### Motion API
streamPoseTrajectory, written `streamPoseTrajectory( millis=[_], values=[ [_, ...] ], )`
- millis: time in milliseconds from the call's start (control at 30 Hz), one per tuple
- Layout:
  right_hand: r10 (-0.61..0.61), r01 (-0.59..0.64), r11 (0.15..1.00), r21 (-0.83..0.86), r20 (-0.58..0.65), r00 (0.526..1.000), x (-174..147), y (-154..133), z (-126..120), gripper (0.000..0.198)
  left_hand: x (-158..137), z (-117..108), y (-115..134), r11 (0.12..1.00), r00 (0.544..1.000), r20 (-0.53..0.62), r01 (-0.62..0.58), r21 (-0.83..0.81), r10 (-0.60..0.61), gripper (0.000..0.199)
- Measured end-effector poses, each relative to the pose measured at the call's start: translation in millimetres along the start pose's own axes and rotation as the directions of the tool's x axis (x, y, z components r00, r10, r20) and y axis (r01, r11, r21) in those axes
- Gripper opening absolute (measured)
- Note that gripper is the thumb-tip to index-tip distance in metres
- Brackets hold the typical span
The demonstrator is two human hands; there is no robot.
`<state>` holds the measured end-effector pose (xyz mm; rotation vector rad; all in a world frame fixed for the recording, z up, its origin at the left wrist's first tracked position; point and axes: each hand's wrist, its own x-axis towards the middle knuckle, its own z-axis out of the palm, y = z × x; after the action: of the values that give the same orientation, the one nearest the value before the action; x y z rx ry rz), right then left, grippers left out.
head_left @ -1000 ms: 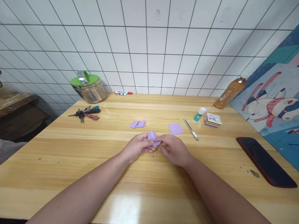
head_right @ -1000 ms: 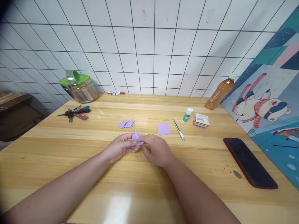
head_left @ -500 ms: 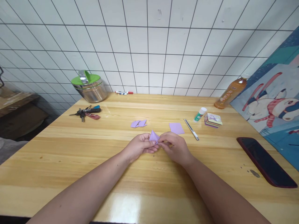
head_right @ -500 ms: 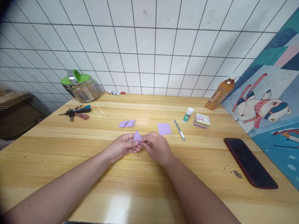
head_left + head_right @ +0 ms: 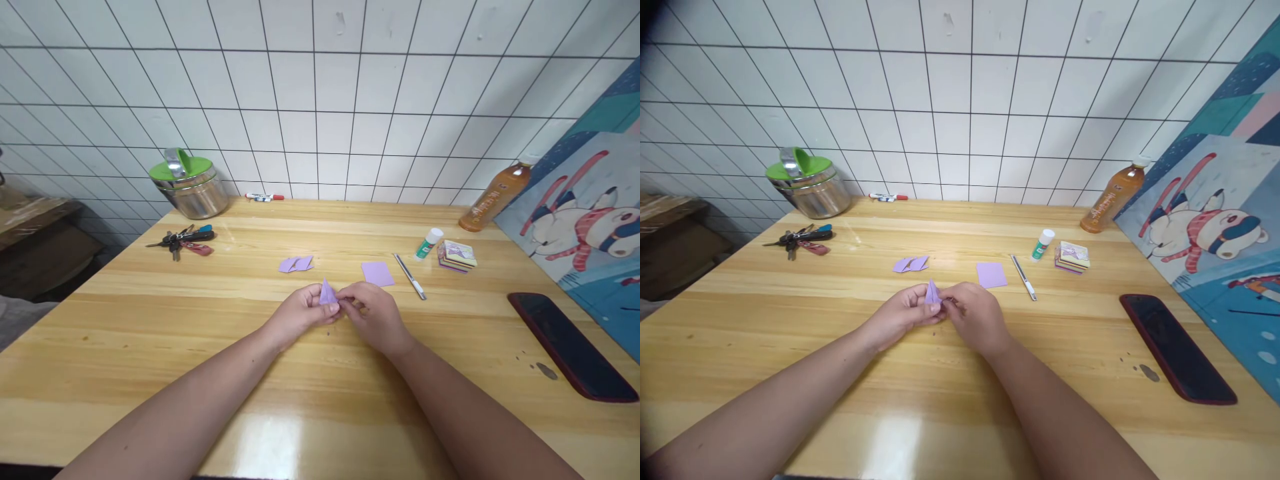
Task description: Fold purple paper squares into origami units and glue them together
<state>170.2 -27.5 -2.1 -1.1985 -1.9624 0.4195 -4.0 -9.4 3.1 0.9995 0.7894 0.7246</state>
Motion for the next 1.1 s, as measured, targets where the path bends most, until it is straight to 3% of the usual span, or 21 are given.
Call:
streamPoseTrajectory(
  millis=[133,233,367,533,767,867,967,1100],
  values=[
    [-0.081,0.082,0.996,-0.034,0.037,0.996,0.7,-0.8,0.1,0.018,1.3,2.0,-1.4,0.998,1.0,-0.009,-0.025,0.05,0.025,0.033],
    [-0.059,0.059,0.998,0.003,0.039,0.997,1.1,-0.7,-0.5,0.024,0.9,2.0,0.2,0.997,1.0,-0.021,-0.019,0.068,0.021,0.035],
    [-0.026,0.025,0.999,0.047,0.025,0.999,1.2,-0.8,-1.2,0.016,0.4,2.2,2.5,0.997,0.999,-0.015,-0.036,0.075,0.037,0.035],
    [0.083,-0.083,0.991,0.107,0.006,0.997,2.6,-1.7,-1.3,0.008,1.1,3.0,0.7,0.995,0.999,0.009,-0.054,0.087,0.053,0.036],
    [0.238,-0.247,0.944,0.219,0.068,0.969,3.5,-1.0,1.0,0.005,1.9,0.7,-3.8,0.987,0.999,0.02,-0.043,0.153,0.04,0.032],
    [0.208,-0.216,0.948,0.233,0.059,0.976,3.2,-1.1,1.1,0.002,2.3,-0.1,-3.8,0.987,0.999,0.019,-0.04,0.153,0.038,0.032],
    [0.135,-0.146,0.962,0.231,0.061,0.989,3.1,-0.7,0.8,0.013,2.5,-0.8,-3.2,0.987,0.999,0.031,-0.041,0.153,0.037,0.032],
    [0.165,-0.175,0.956,0.235,0.062,0.984,3.5,-0.4,1.2,0.011,2.5,-0.2,-3.1,0.982,0.997,0.061,-0.057,0.181,0.046,0.031]
  ],
)
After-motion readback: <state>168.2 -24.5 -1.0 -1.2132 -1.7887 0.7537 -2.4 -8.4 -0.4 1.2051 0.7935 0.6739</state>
